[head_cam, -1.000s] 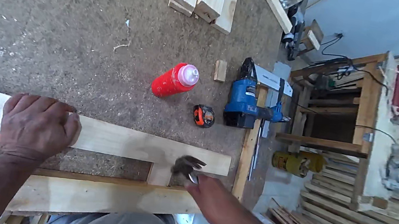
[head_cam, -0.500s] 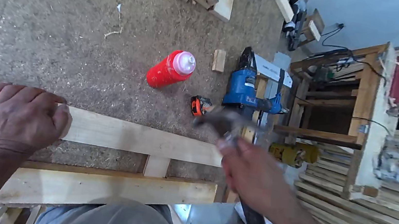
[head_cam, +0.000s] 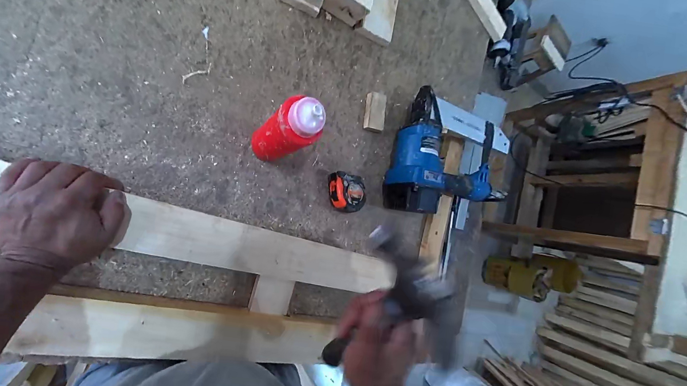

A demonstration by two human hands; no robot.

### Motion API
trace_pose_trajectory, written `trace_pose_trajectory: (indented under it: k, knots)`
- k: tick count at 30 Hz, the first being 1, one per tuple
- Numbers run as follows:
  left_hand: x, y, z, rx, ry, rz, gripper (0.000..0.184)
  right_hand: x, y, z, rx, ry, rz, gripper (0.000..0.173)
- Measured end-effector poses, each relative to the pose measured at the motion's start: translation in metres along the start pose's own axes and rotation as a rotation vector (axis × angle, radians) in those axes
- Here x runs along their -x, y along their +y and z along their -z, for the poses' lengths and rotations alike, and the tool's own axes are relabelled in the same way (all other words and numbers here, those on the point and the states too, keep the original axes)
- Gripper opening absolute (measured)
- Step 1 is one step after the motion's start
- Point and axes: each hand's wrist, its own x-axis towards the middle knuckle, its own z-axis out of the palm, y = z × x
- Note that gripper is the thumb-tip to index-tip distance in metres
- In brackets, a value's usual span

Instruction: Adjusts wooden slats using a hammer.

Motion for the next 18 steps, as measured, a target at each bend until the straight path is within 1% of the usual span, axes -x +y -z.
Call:
trace_pose_trajectory:
  k: [1, 2, 3, 4, 5, 6, 7, 8, 9, 10, 11, 12, 13, 14, 15, 17, 18]
  knots:
    - [-0.001, -0.001, -0.001, -0.005, 0.003, -0.006, 0.059, 0.016, 0.018, -0.010, 0.118, -0.154, -0.091, 0.059]
    - [0.000, -0.001, -0.001, -0.007, 0.007, -0.012, 0.059, 0.018, 0.020, -0.011, 0.257, -0.375, -0.248, 0.059]
    - [-0.001, -0.001, -0.001, -0.011, 0.005, -0.014, 0.059, 0.013, 0.014, -0.010, 0.356, -0.492, -0.347, 0.058]
    - [-0.003, -0.001, -0.002, -0.013, 0.006, -0.012, 0.059, 0.005, 0.003, -0.005, 0.393, -0.481, -0.362, 0.056]
    - [-0.003, 0.000, -0.001, -0.015, 0.002, -0.008, 0.060, 0.004, -0.007, 0.002, 0.375, -0.357, -0.262, 0.055]
    - [-0.001, 0.001, 0.000, -0.017, -0.018, -0.003, 0.060, 0.009, -0.010, 0.005, 0.290, -0.163, -0.098, 0.054]
    - [0.000, 0.002, 0.001, -0.020, -0.033, 0.001, 0.060, 0.013, -0.005, 0.002, 0.164, 0.001, 0.018, 0.055]
    - [-0.001, 0.002, 0.001, -0.027, -0.037, 0.006, 0.060, 0.017, 0.005, -0.007, 0.060, 0.097, 0.087, 0.056]
    - [-0.001, 0.001, 0.001, -0.031, -0.034, 0.004, 0.060, 0.025, 0.019, -0.018, 0.038, 0.101, 0.087, 0.057]
    - [0.000, 0.001, 0.001, -0.034, -0.028, -0.003, 0.060, 0.033, 0.031, -0.026, 0.107, 0.003, 0.011, 0.058]
    - [-0.001, 0.001, 0.000, -0.034, -0.019, -0.010, 0.060, 0.032, 0.033, -0.027, 0.226, -0.183, -0.138, 0.056]
    - [-0.001, 0.001, -0.001, -0.038, -0.012, -0.018, 0.061, 0.024, 0.026, -0.025, 0.316, -0.324, -0.272, 0.054]
    - [-0.003, 0.001, -0.001, -0.043, -0.010, -0.020, 0.061, 0.013, 0.015, -0.017, 0.347, -0.389, -0.359, 0.054]
    - [-0.003, 0.001, -0.002, -0.047, -0.018, -0.010, 0.061, 0.009, 0.003, -0.009, 0.331, -0.331, -0.321, 0.054]
    - [0.000, 0.001, 0.000, -0.051, -0.040, 0.005, 0.060, 0.014, -0.004, -0.006, 0.277, -0.186, -0.194, 0.054]
    - [0.001, 0.003, 0.002, -0.049, -0.079, 0.022, 0.060, 0.026, 0.006, -0.018, 0.073, 0.082, 0.044, 0.059]
    - [0.001, 0.003, 0.003, -0.046, -0.087, 0.027, 0.061, 0.030, 0.017, -0.031, -0.004, 0.139, 0.111, 0.058]
